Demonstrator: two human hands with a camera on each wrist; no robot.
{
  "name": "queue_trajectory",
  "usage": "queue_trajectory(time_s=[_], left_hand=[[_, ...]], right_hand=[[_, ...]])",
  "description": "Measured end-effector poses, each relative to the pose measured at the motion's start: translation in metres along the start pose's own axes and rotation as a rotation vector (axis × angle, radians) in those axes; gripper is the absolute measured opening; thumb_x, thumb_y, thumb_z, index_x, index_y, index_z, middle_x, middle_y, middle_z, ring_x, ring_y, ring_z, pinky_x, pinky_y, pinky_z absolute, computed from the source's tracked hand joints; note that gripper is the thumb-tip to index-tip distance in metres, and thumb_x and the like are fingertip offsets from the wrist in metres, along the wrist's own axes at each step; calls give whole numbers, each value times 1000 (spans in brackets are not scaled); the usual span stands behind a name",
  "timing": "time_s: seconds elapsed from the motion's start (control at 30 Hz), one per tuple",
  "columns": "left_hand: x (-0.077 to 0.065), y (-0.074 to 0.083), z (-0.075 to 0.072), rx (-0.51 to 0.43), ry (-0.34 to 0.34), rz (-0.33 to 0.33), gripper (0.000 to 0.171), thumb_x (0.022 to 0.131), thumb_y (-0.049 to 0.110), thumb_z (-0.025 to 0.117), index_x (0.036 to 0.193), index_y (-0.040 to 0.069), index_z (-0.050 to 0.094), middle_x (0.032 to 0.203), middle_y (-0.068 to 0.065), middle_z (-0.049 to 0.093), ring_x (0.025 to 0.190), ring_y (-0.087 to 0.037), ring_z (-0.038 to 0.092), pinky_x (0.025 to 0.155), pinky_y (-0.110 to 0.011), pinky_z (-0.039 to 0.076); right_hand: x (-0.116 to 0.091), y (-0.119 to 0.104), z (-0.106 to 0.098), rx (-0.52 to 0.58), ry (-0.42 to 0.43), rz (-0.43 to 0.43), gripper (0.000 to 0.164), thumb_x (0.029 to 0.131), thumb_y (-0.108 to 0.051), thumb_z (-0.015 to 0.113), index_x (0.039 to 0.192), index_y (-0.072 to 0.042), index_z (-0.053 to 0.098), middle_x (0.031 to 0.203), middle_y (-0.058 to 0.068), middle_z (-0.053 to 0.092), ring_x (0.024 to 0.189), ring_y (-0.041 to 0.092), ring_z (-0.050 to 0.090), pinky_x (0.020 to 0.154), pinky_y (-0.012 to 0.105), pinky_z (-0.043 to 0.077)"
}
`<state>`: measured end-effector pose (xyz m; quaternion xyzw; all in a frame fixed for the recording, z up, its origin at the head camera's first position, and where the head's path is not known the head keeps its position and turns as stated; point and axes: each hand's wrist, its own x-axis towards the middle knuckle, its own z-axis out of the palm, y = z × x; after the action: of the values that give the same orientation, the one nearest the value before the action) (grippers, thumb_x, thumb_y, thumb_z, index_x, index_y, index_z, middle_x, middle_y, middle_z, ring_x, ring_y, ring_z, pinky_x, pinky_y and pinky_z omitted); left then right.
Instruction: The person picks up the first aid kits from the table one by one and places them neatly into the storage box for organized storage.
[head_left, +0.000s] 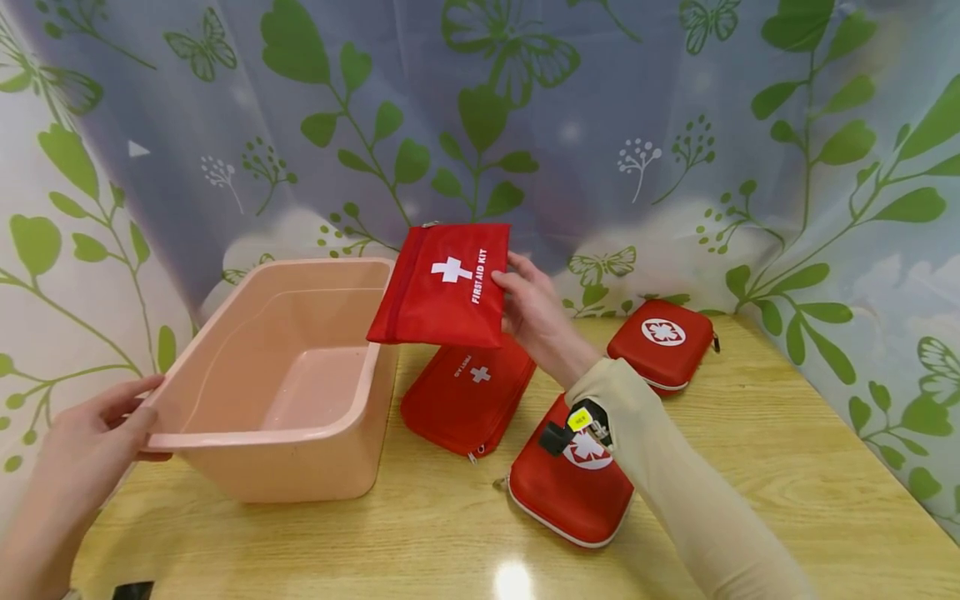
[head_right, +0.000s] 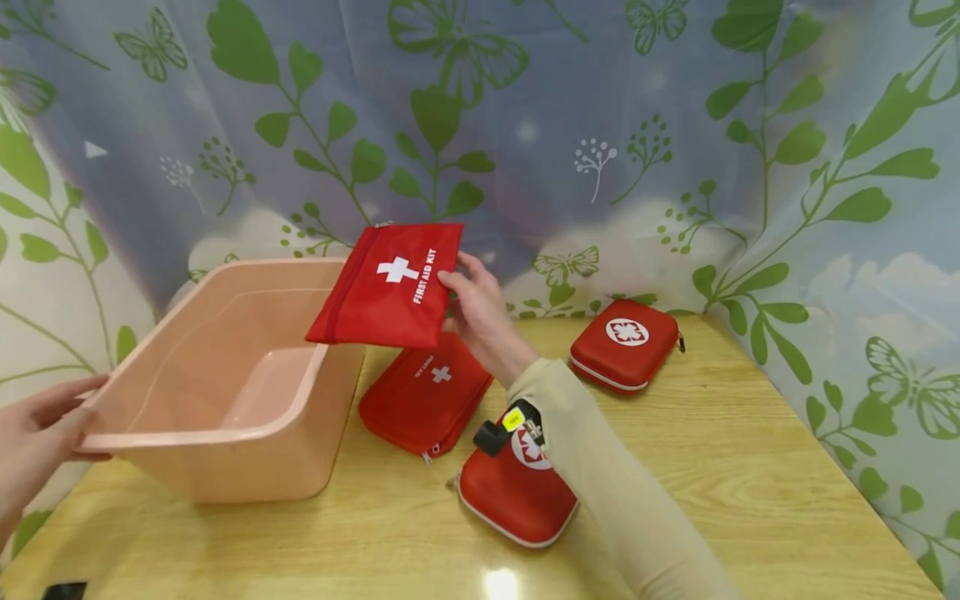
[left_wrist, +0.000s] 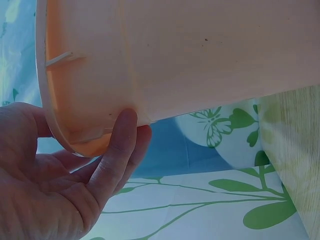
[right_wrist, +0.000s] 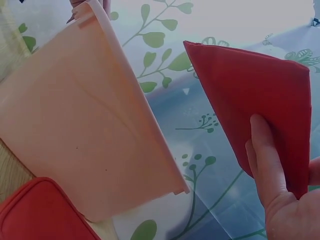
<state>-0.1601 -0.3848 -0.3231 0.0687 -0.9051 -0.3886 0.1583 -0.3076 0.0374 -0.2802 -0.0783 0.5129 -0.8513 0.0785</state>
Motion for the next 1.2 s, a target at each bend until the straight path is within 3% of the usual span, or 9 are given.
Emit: queue_trajectory(time_s=[0.17,0.27,0.87,1.2], left_hand=[[-1,-1,1,5,-7,3,48,100,9,44,143,-11,40,96,-18,65,56,-10,66,51,-22,57],[-1,-2,1,4,-8,1,48,100,9,44,143,-11,40,96,-16,66,58,-9,66,52,-22,58],[1,-4,2,-67,-1,15,48,99,8,47,141,-14,40,82,20,59,60,-5,66,53,-23,59],[0,-5,0,-75,4,9,49,97,5,46,142,-14,40,83,20,59,61,-5,66,54,-21,58]], right_hand=[[1,3,4,2,-7,6,43,102,-10,50,143,-11,41,110,10,61,74,16,65,44,19,51],[3,5,7,1,-11,8,42,101,-10,50,142,-11,42,107,10,61,72,16,65,43,19,50],[9,12,19,-7,-24,9,43,101,-10,52,142,-11,42,116,15,59,78,20,64,47,23,55],[12,12,27,-13,-56,2,46,101,-9,52,146,-12,38,119,16,57,83,22,63,47,22,53]])
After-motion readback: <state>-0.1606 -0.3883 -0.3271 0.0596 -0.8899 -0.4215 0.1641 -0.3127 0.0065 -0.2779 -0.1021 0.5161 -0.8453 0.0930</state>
